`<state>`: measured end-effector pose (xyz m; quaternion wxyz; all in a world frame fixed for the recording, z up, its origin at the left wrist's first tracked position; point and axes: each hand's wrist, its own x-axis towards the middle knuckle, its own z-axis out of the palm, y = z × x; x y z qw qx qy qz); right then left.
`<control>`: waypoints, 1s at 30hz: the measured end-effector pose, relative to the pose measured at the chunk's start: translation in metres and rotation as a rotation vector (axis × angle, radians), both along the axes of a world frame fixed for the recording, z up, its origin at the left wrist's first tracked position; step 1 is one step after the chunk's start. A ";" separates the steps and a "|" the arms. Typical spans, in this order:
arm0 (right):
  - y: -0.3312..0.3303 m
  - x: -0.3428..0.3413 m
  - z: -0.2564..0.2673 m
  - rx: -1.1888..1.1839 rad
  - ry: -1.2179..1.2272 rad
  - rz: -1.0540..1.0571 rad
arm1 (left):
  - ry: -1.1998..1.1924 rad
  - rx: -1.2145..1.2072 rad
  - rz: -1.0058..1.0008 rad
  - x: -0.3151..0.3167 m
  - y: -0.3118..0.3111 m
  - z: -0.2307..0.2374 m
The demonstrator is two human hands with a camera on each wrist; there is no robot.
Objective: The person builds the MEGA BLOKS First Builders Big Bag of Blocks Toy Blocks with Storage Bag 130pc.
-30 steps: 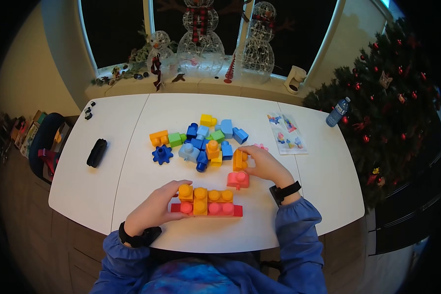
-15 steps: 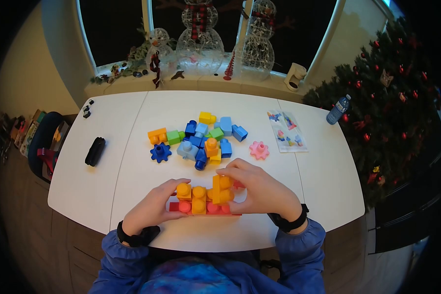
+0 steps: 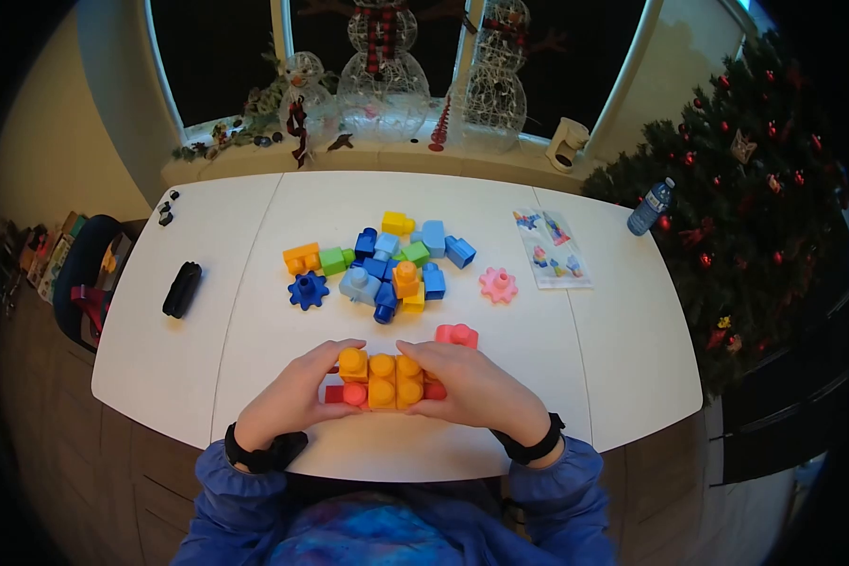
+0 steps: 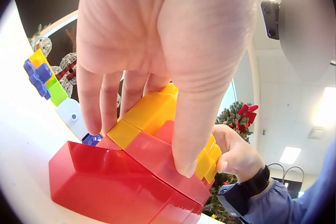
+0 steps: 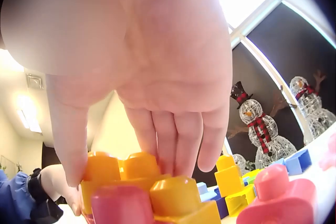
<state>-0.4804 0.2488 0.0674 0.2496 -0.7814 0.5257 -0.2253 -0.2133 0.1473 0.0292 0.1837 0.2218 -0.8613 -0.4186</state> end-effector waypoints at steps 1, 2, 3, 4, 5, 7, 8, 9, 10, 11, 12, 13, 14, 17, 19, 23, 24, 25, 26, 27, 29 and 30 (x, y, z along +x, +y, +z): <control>0.001 0.000 -0.002 0.003 -0.004 -0.003 | 0.002 -0.003 0.001 0.000 0.000 0.001; 0.001 0.000 -0.006 -0.027 -0.011 -0.008 | 0.000 0.003 -0.001 0.000 0.000 0.001; 0.001 0.000 -0.011 -0.056 -0.018 -0.013 | -0.002 0.009 -0.003 0.000 0.000 0.002; 0.001 0.000 -0.013 -0.087 -0.025 -0.018 | -0.004 0.013 -0.006 0.000 -0.001 0.003; 0.003 0.001 -0.013 -0.070 -0.022 -0.023 | -0.006 0.015 -0.009 -0.001 -0.001 0.003; 0.005 0.004 -0.010 -0.037 -0.017 -0.034 | -0.009 0.020 -0.015 -0.001 -0.002 0.004; 0.007 0.002 -0.010 -0.031 -0.011 -0.035 | -0.005 0.023 -0.018 -0.002 -0.002 0.004; 0.006 0.002 -0.010 -0.025 -0.006 -0.036 | -0.001 0.026 -0.021 -0.002 -0.003 0.003; 0.006 0.002 -0.010 -0.020 -0.001 -0.037 | 0.002 0.028 -0.024 -0.002 -0.003 0.002; 0.006 0.002 -0.011 -0.022 -0.006 -0.037 | -0.002 0.010 -0.020 -0.002 -0.003 0.003; 0.006 0.002 -0.012 -0.024 -0.011 -0.036 | -0.005 -0.009 -0.017 -0.003 -0.002 0.004; 0.007 0.002 -0.013 -0.028 -0.016 -0.036 | -0.008 -0.028 -0.014 -0.003 -0.002 0.006; 0.007 0.002 -0.014 -0.038 -0.016 -0.032 | -0.012 -0.030 -0.015 -0.003 -0.003 0.006; 0.008 0.002 -0.014 -0.065 -0.008 -0.019 | -0.019 -0.048 -0.018 -0.003 -0.003 0.007; 0.007 0.001 -0.015 -0.080 0.005 -0.009 | -0.018 -0.073 -0.019 -0.002 -0.004 0.006; 0.009 0.002 -0.019 -0.112 -0.013 -0.028 | -0.025 -0.074 -0.031 -0.002 -0.005 0.006; 0.010 0.002 -0.020 -0.111 -0.021 -0.034 | -0.024 -0.071 -0.035 -0.002 -0.006 0.006; 0.011 0.003 -0.022 -0.110 -0.030 -0.041 | -0.023 -0.067 -0.039 -0.002 -0.006 0.005; 0.011 0.003 -0.023 -0.113 -0.041 -0.039 | -0.027 -0.066 -0.041 -0.002 -0.006 0.005; 0.011 0.003 -0.024 -0.115 -0.052 -0.038 | -0.030 -0.065 -0.043 -0.002 -0.007 0.004; 0.011 0.003 -0.024 -0.119 -0.066 -0.040 | -0.041 -0.063 -0.042 -0.002 -0.007 0.004; 0.011 0.003 -0.025 -0.119 -0.068 -0.044 | -0.048 -0.062 -0.040 -0.001 -0.007 0.005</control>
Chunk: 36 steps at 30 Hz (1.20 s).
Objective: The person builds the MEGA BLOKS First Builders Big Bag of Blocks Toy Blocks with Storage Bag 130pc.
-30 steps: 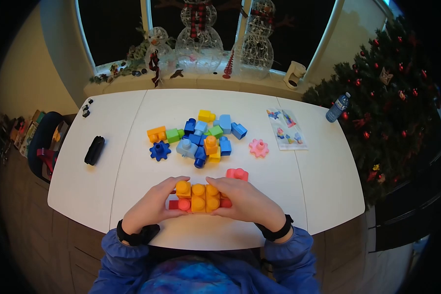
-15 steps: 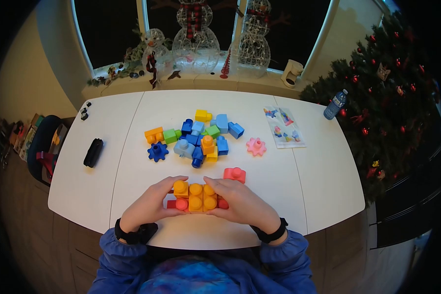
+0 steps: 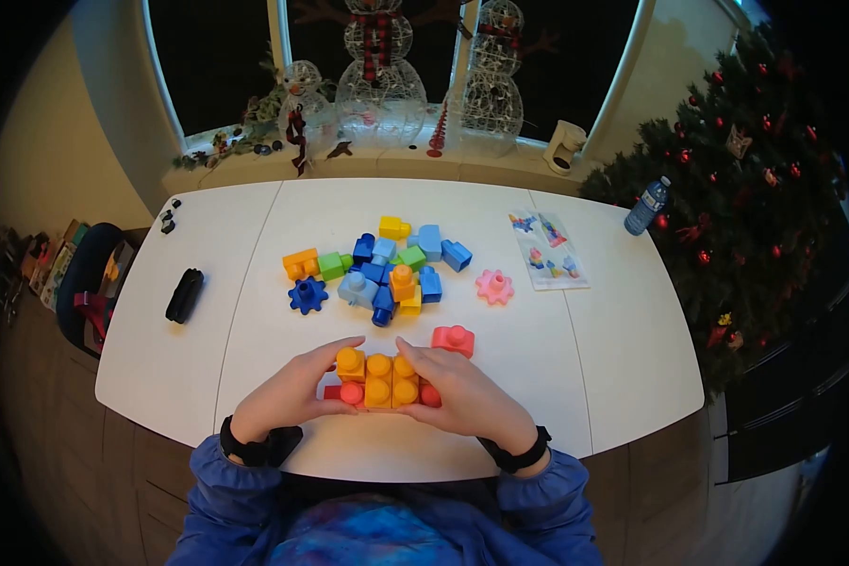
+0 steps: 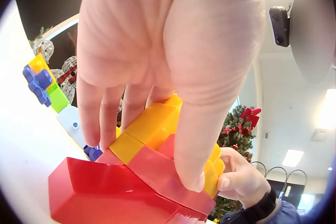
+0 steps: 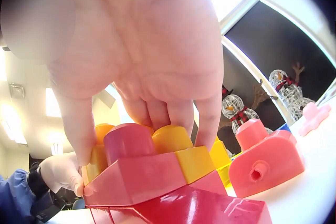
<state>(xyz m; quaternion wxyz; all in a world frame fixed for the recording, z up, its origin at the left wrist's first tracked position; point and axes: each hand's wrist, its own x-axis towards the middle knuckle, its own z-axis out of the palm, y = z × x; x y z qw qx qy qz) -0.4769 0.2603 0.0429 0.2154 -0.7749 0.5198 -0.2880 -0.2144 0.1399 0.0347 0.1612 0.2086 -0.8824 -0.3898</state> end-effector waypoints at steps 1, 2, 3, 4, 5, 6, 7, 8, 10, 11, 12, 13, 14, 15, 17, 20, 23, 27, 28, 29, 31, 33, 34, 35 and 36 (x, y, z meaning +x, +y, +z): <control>0.000 0.000 0.000 -0.001 -0.002 -0.004 | -0.007 0.000 0.002 0.000 0.000 0.001; -0.001 -0.001 0.002 -0.004 -0.014 -0.001 | 0.000 -0.005 0.008 0.001 -0.001 0.003; -0.001 -0.002 0.006 -0.007 -0.026 0.000 | 0.007 -0.011 0.013 0.003 -0.002 0.005; -0.003 -0.003 0.009 -0.011 -0.038 0.002 | 0.014 -0.018 0.018 0.004 -0.004 0.008; -0.010 -0.007 0.012 -0.024 -0.041 -0.023 | 0.022 -0.011 0.029 0.005 -0.004 0.012; -0.019 -0.011 0.018 -0.036 -0.046 -0.049 | 0.029 -0.002 0.039 0.005 -0.003 0.018; -0.028 -0.016 0.025 -0.046 -0.051 -0.075 | 0.035 0.008 0.049 0.005 -0.003 0.020; -0.039 -0.018 0.032 -0.153 0.021 -0.117 | 0.043 -0.009 0.053 0.005 -0.002 0.021; -0.066 -0.027 0.034 -0.248 0.162 -0.136 | 0.062 -0.042 0.062 0.003 0.001 0.021; -0.080 -0.030 0.031 -0.298 0.233 -0.145 | 0.060 -0.088 0.076 0.003 0.001 0.018; -0.094 -0.033 0.026 -0.291 0.264 -0.131 | 0.059 -0.135 0.090 0.003 0.000 0.013; -0.108 -0.035 0.019 -0.284 0.295 -0.116 | 0.059 -0.182 0.104 0.004 0.000 0.010; -0.118 -0.036 0.013 -0.277 0.326 -0.100 | 0.032 -0.145 0.119 0.004 0.000 0.010; -0.124 -0.037 0.008 -0.250 0.344 -0.082 | 0.006 -0.108 0.135 0.004 0.000 0.010; -0.132 -0.037 0.001 -0.199 0.381 -0.044 | 0.000 -0.060 0.155 0.005 0.001 0.009; -0.137 -0.036 -0.005 -0.171 0.394 -0.056 | 0.052 -0.040 0.157 0.003 0.002 0.008; -0.127 -0.039 0.008 -0.278 0.202 -0.064 | 0.070 -0.048 0.138 0.002 0.003 0.008; -0.074 -0.038 0.059 -0.145 0.045 -0.152 | 0.025 -0.060 0.127 0.003 0.002 0.003; -0.058 -0.039 0.066 -0.117 0.044 -0.157 | 0.017 -0.059 0.128 0.003 0.003 0.004; -0.044 -0.040 0.071 -0.088 0.043 -0.164 | 0.012 -0.037 0.132 0.003 0.003 0.006; -0.021 -0.040 0.074 -0.039 0.072 -0.133 | 0.001 0.005 0.137 0.002 0.005 0.010; -0.007 -0.038 0.069 -0.013 0.114 -0.110 | -0.003 -0.003 0.135 0.001 0.005 0.011; -0.003 -0.037 0.065 -0.014 0.140 -0.103 | -0.007 -0.008 0.132 0.002 0.005 0.011; -0.001 -0.035 0.060 -0.016 0.164 -0.097 | -0.007 -0.010 0.134 0.002 0.006 0.011; -0.001 -0.032 0.056 -0.037 0.165 -0.102 | -0.006 -0.013 0.136 0.002 0.006 0.010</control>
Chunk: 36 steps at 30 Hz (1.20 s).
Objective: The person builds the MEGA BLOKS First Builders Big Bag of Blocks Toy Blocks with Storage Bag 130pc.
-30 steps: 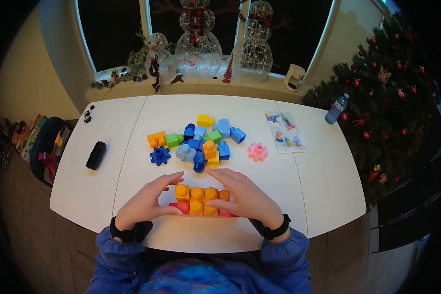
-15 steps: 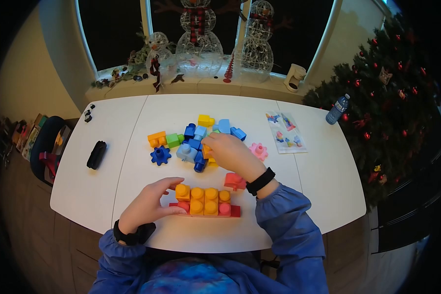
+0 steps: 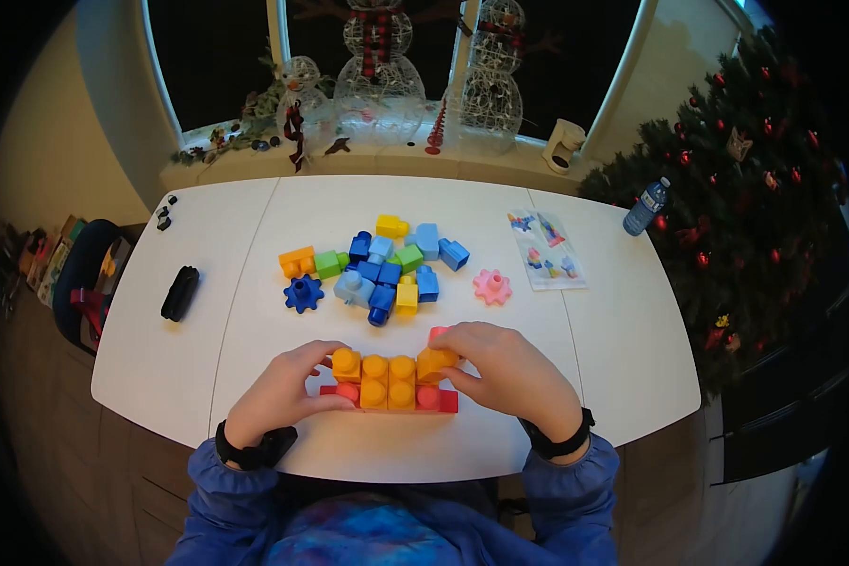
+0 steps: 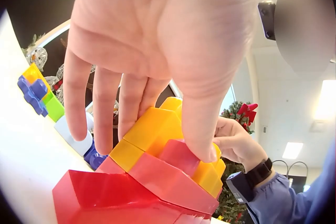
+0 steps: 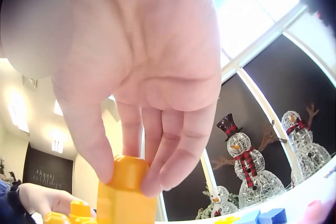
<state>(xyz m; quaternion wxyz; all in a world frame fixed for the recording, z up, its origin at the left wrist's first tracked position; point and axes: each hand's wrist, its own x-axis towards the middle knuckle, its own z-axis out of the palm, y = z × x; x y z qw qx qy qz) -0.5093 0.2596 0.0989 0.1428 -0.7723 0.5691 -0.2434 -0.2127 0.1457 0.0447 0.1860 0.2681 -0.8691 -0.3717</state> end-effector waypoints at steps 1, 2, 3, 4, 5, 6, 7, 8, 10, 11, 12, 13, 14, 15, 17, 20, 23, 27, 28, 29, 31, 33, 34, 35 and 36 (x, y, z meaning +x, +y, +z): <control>0.000 0.003 -0.005 0.009 -0.022 -0.006 | 0.001 -0.004 0.002 0.000 0.000 0.000; -0.001 0.007 -0.010 0.018 -0.043 -0.012 | -0.004 0.004 0.004 0.000 0.000 0.000; -0.001 0.010 -0.014 0.026 -0.065 -0.015 | -0.008 0.011 0.007 0.000 0.001 0.001; -0.001 0.011 -0.017 0.007 -0.063 -0.011 | -0.013 0.018 0.012 0.000 0.001 0.001; -0.001 0.012 -0.020 -0.012 -0.061 -0.007 | -0.012 0.021 0.017 0.001 0.001 0.001; 0.000 0.013 -0.023 -0.031 -0.058 -0.002 | -0.010 0.024 0.022 0.001 0.001 0.000; 0.002 0.015 -0.025 -0.030 -0.084 -0.018 | -0.008 0.028 0.027 0.002 0.001 -0.001; 0.004 0.016 -0.027 -0.029 -0.110 -0.035 | -0.013 0.034 0.029 0.001 0.001 -0.001; 0.007 0.019 -0.032 -0.048 -0.145 -0.060 | -0.023 0.044 0.034 0.001 0.001 0.000; 0.008 0.021 -0.034 -0.068 -0.154 -0.069 | -0.022 0.044 0.033 0.001 0.001 0.000; 0.009 0.022 -0.036 -0.089 -0.164 -0.079 | -0.022 0.044 0.031 0.001 0.001 -0.001; 0.009 0.021 -0.038 -0.101 -0.179 -0.073 | -0.022 0.043 0.029 0.001 0.000 -0.002; 0.009 0.020 -0.041 -0.114 -0.193 -0.068 | -0.021 0.046 0.029 0.001 0.000 -0.002; 0.010 0.019 -0.043 -0.127 -0.207 -0.062 | -0.019 0.049 0.029 0.001 0.000 -0.002; 0.010 0.017 -0.043 -0.118 -0.224 -0.052 | -0.011 0.055 0.027 0.002 0.000 -0.003; 0.009 0.015 -0.043 -0.103 -0.236 -0.043 | 0.002 0.062 0.021 0.001 -0.001 -0.005; 0.009 0.014 -0.042 -0.093 -0.236 -0.038 | 0.002 0.057 0.020 0.000 -0.001 -0.005; 0.007 0.012 -0.042 -0.046 -0.296 -0.019 | -0.014 0.024 0.029 0.002 0.000 -0.007; 0.007 0.012 -0.042 -0.047 -0.304 -0.017 | -0.023 0.013 0.031 0.002 0.000 -0.006; 0.007 0.011 -0.044 -0.049 -0.312 -0.016 | -0.029 0.001 0.007 0.003 -0.002 -0.005; 0.007 0.011 -0.044 -0.052 -0.311 -0.022 | -0.037 -0.027 -0.043 0.008 -0.014 -0.002; 0.007 0.012 -0.045 -0.051 -0.299 -0.034 | -0.027 -0.086 0.051 0.015 -0.037 0.003; 0.007 0.011 -0.045 -0.062 -0.299 -0.027 | -0.024 -0.116 0.098 0.017 -0.051 0.006; 0.007 0.011 -0.047 -0.072 -0.298 -0.021 | -0.027 -0.176 0.172 0.016 -0.067 0.008; 0.007 0.010 -0.047 -0.082 -0.297 -0.014 | -0.031 -0.235 0.247 0.015 -0.085 0.007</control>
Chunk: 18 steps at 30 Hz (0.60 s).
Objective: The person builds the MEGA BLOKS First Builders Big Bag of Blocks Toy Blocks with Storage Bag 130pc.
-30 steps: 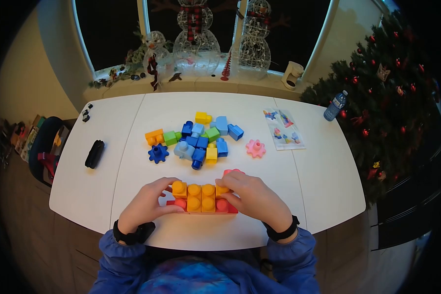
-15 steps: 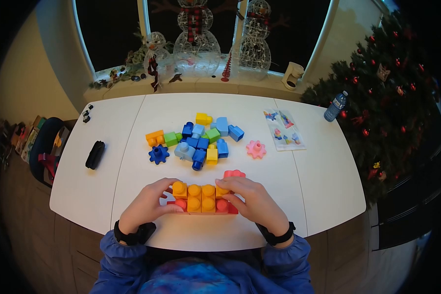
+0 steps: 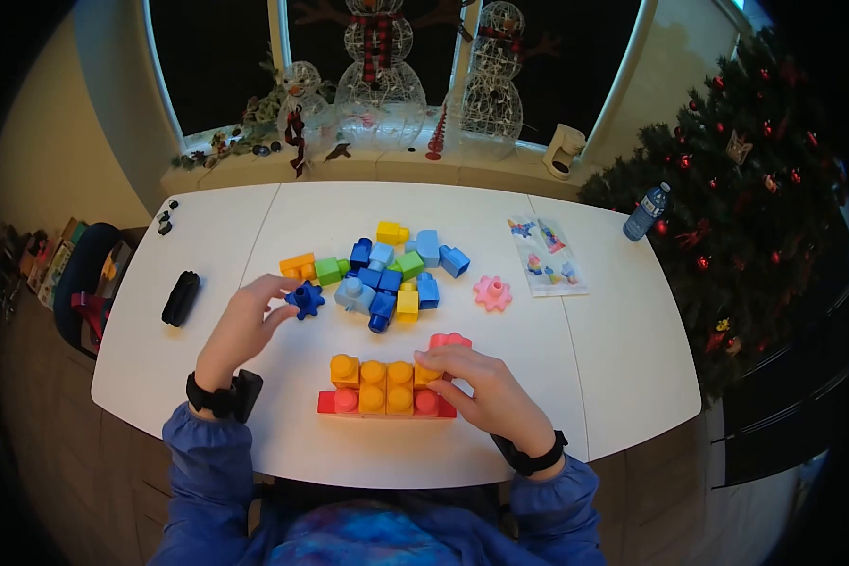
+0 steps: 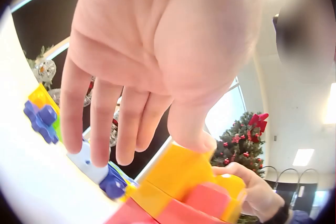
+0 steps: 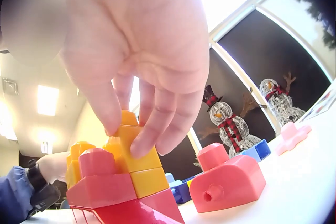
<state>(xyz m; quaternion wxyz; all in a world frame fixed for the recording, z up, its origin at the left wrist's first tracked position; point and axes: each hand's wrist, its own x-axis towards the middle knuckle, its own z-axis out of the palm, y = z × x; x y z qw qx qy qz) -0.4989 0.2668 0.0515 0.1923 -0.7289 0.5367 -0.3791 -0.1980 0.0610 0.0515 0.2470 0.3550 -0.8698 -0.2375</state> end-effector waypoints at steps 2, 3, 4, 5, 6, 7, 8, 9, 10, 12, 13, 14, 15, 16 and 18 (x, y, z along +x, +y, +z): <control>0.000 0.000 0.002 0.011 0.005 -0.002 | -0.072 -0.156 0.043 0.000 -0.042 -0.020; 0.000 0.000 0.002 0.014 0.007 -0.003 | -0.109 -0.236 0.064 0.000 -0.060 -0.031; 0.000 0.000 0.002 0.017 -0.001 -0.003 | -0.112 -0.233 0.036 0.000 -0.073 -0.038; 0.000 0.000 0.000 0.019 -0.008 -0.005 | -0.115 -0.230 0.006 -0.001 -0.083 -0.044; 0.000 0.000 0.000 0.022 -0.015 -0.007 | -0.118 -0.227 -0.025 -0.003 -0.092 -0.050; 0.001 0.000 0.000 0.018 -0.008 -0.011 | -0.162 -0.200 -0.006 -0.007 -0.098 -0.052; 0.001 0.000 0.001 0.014 -0.002 -0.014 | -0.206 -0.173 0.014 -0.009 -0.103 -0.054; 0.001 0.001 0.001 0.012 0.004 -0.017 | -0.252 -0.144 0.034 -0.010 -0.107 -0.057; 0.001 0.001 0.000 0.020 -0.007 -0.018 | -0.256 -0.132 0.037 -0.012 -0.108 -0.056; 0.001 0.000 -0.002 0.039 -0.029 -0.021 | -0.265 -0.106 0.043 -0.015 -0.107 -0.055; 0.001 0.000 -0.002 0.027 -0.020 -0.019 | -0.265 -0.093 0.044 -0.016 -0.106 -0.052; 0.001 0.000 -0.002 0.015 -0.010 -0.017 | -0.264 -0.079 0.045 -0.015 -0.106 -0.049; 0.001 0.000 -0.002 0.004 -0.001 -0.014 | -0.263 -0.066 0.046 -0.013 -0.105 -0.046; 0.001 0.000 -0.001 0.003 0.001 -0.017 | -0.195 -0.061 0.025 -0.011 -0.099 -0.040; 0.001 0.001 -0.001 0.001 0.001 -0.019 | -0.061 -0.051 -0.014 -0.009 -0.077 -0.023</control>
